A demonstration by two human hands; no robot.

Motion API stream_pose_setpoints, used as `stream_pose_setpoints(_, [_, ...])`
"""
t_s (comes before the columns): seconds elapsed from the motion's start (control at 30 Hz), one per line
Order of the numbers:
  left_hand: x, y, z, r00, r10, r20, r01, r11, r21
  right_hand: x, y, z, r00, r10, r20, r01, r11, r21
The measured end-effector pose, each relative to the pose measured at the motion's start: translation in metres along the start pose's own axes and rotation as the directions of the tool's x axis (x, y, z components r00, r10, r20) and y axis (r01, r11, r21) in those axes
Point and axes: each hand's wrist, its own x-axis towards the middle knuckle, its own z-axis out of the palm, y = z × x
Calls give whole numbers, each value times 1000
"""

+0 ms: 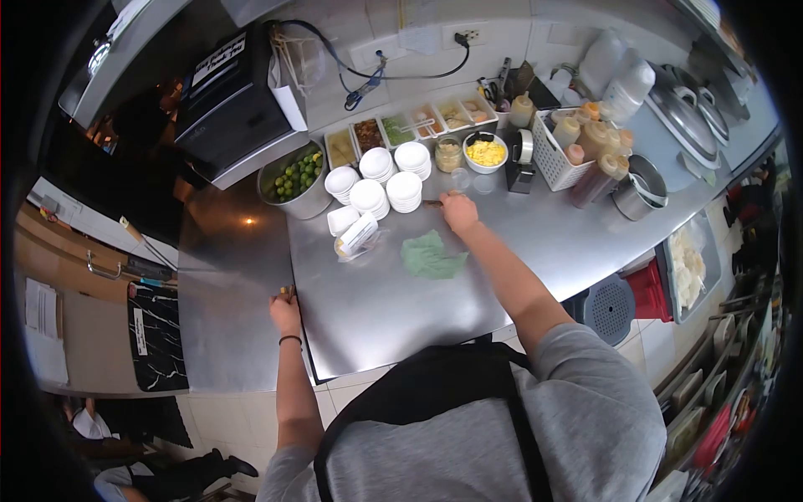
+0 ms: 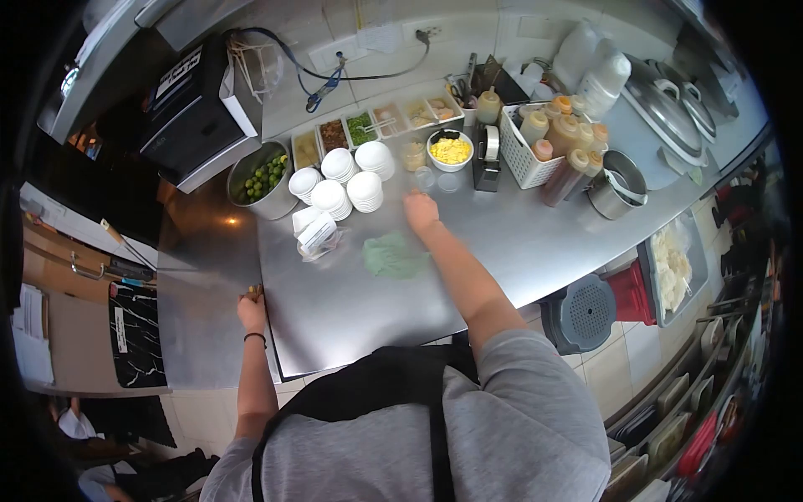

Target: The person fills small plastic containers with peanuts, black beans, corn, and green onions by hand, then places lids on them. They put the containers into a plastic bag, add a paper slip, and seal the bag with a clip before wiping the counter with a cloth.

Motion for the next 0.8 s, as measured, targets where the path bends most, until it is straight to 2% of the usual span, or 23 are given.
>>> stream_pose_setpoints(0.03, [0,0,-4,999,-44,24,46,996,-71,1,5,4,1000,-7,6,7,1000,-1])
stream_pose_setpoints(0.07, [1,-3,-3,1000,4,-13,-4,999,-51,0,8,1,1000,2,-1,-2,1000,-2])
stream_pose_setpoints(0.1, [0,-6,-1,1000,14,-15,-15,998,-53,0,11,-3,997,72,35,-73,997,19])
stream_pose_setpoints(0.13, [-2,-8,2,970,-172,172,225,903,-367,1,13,-6,988,140,72,-143,989,39])
stream_pose_setpoints(0.17, [-2,-2,2,875,-270,403,472,662,-582,0,12,-11,987,146,64,-149,988,39])
stream_pose_setpoints(0.2, [-9,14,-5,877,-262,403,467,663,-584,-4,8,-18,990,116,75,-131,960,247])
stream_pose_setpoints(0.23, [-22,31,-10,834,-201,513,530,547,-648,-11,3,-25,993,83,80,-111,889,444])
stream_pose_setpoints(0.27, [-32,48,-13,784,-121,608,596,421,-684,-26,-20,-59,980,30,195,-148,763,629])
stream_pose_setpoints(0.3, [-38,61,-11,782,-114,612,596,423,-683,-42,-50,-87,956,-47,291,-206,599,773])
stream_pose_setpoints(0.37, [-47,86,-3,714,33,699,648,344,-679,-55,-88,-72,952,-225,209,12,708,707])
stream_pose_setpoints(0.43, [-46,104,8,701,24,712,665,338,-666,-59,-116,-62,919,-309,246,109,798,593])
stream_pose_setpoints(0.47, [-44,108,18,714,43,698,647,339,-683,-60,-121,-56,923,-295,246,98,801,590])
stream_pose_setpoints(0.53, [-43,117,24,722,71,689,629,348,-695,-62,-122,-47,979,-201,21,163,848,503])
stream_pose_setpoints(0.57, [-43,121,22,727,74,683,622,349,-701,-65,-117,-47,982,-188,22,152,851,503])
stream_pose_setpoints(0.63, [-45,127,18,726,84,683,619,355,-701,-73,-100,-48,973,-232,15,217,931,295])
stream_pose_setpoints(0.67, [-47,124,17,727,102,679,600,386,-701,-77,-89,-45,975,-220,19,205,934,293])
stream_pose_setpoints(0.73, [-55,122,17,722,127,680,583,418,-697,-84,-64,-33,952,-216,218,140,937,320])
stream_pose_setpoints(0.77, [-59,122,17,731,123,671,574,420,-703,-86,-54,-37,953,-208,219,132,939,318])
stream_pose_setpoints(0.8, [-62,121,18,741,118,661,565,422,-709,-85,-46,-50,974,-174,148,113,931,348])
